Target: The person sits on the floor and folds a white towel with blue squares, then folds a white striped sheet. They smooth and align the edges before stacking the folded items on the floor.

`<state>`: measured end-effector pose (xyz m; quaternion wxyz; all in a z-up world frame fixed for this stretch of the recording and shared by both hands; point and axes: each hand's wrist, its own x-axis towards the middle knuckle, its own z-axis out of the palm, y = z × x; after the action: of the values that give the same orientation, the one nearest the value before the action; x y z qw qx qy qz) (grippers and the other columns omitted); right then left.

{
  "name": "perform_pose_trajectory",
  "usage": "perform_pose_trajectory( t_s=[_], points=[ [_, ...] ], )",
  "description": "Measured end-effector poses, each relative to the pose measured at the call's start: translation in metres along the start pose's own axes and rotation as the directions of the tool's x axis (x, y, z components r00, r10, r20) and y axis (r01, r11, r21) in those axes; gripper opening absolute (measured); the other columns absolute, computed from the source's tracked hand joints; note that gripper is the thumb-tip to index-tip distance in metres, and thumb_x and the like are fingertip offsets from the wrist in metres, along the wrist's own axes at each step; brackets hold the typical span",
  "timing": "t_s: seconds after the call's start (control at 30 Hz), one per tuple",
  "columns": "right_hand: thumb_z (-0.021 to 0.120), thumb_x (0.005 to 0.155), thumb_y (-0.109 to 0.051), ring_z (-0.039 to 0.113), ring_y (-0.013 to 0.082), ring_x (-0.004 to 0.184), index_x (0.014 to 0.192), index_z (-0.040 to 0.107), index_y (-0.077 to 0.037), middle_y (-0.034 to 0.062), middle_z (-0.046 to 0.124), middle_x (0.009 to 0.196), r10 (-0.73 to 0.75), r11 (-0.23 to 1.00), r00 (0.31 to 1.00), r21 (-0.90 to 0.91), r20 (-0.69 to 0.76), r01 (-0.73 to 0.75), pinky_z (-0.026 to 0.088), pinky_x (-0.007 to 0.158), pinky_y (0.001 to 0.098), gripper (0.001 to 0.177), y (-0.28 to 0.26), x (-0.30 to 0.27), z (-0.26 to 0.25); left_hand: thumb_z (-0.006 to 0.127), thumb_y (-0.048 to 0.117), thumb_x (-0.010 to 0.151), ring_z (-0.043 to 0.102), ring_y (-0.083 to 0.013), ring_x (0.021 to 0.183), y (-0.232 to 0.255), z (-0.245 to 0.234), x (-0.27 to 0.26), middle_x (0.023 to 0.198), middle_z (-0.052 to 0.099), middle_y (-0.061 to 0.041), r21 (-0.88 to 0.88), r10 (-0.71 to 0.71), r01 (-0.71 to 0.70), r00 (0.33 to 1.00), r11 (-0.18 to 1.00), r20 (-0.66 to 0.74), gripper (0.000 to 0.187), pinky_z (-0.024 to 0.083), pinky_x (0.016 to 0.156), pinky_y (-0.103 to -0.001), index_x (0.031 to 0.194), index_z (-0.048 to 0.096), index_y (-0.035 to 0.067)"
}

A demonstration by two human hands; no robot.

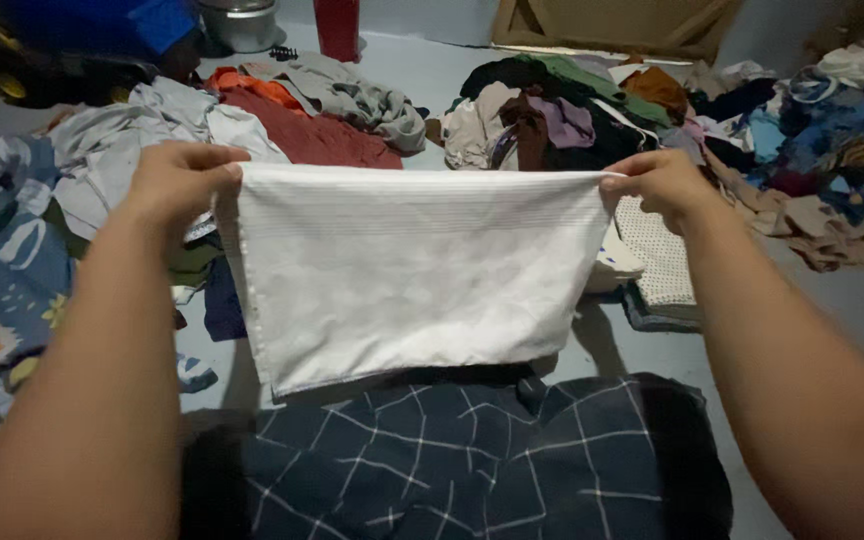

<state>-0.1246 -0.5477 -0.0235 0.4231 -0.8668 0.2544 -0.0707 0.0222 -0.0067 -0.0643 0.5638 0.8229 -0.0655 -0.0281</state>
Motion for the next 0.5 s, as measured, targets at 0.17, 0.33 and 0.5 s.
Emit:
perform_pose_trajectory(
  t_s=[0.17,0.33,0.5],
  points=[
    [0.072,0.096,-0.004,0.059,0.0235,0.078,0.111,0.071,0.002,0.0182,0.071,0.099,-0.036,0.954,0.998,0.295,-0.055,0.051,0.049,0.068,0.0372,0.016,0.021,0.031,0.033,0.073,0.004,0.088,0.068,-0.0129,0.078,-0.033,0.027,0.025,0.093,0.076,-0.005,0.053,0.203,-0.197,0.966,0.979,-0.160,0.018,0.054,0.070,-0.028,0.105,0.078,0.002],
    [0.058,0.099,0.001,0.071,0.0208,0.097,0.113,0.063,0.000,0.0127,0.069,0.115,-0.123,0.705,0.980,0.681,-0.156,0.197,0.065,0.089,0.0328,0.015,0.029,0.053,0.048,0.075,0.003,0.089,0.067,-0.0109,0.081,-0.021,0.035,0.046,0.091,0.074,-0.003,0.027,0.350,-0.365,0.866,0.931,-0.356,0.019,0.053,0.073,-0.026,0.107,0.081,0.004],
    [0.061,0.096,0.003,0.070,0.0274,0.107,0.109,0.059,0.003,0.0173,0.064,0.123,-0.234,0.384,0.946,0.873,-0.223,0.301,0.060,0.095,0.0367,0.013,0.046,0.041,0.039,0.076,0.006,0.095,0.069,-0.0065,0.089,-0.028,0.029,0.048,0.100,0.076,0.002,-0.327,0.394,-0.491,0.861,0.807,-0.320,0.020,0.054,0.082,-0.021,0.114,0.077,0.004]
  ],
)
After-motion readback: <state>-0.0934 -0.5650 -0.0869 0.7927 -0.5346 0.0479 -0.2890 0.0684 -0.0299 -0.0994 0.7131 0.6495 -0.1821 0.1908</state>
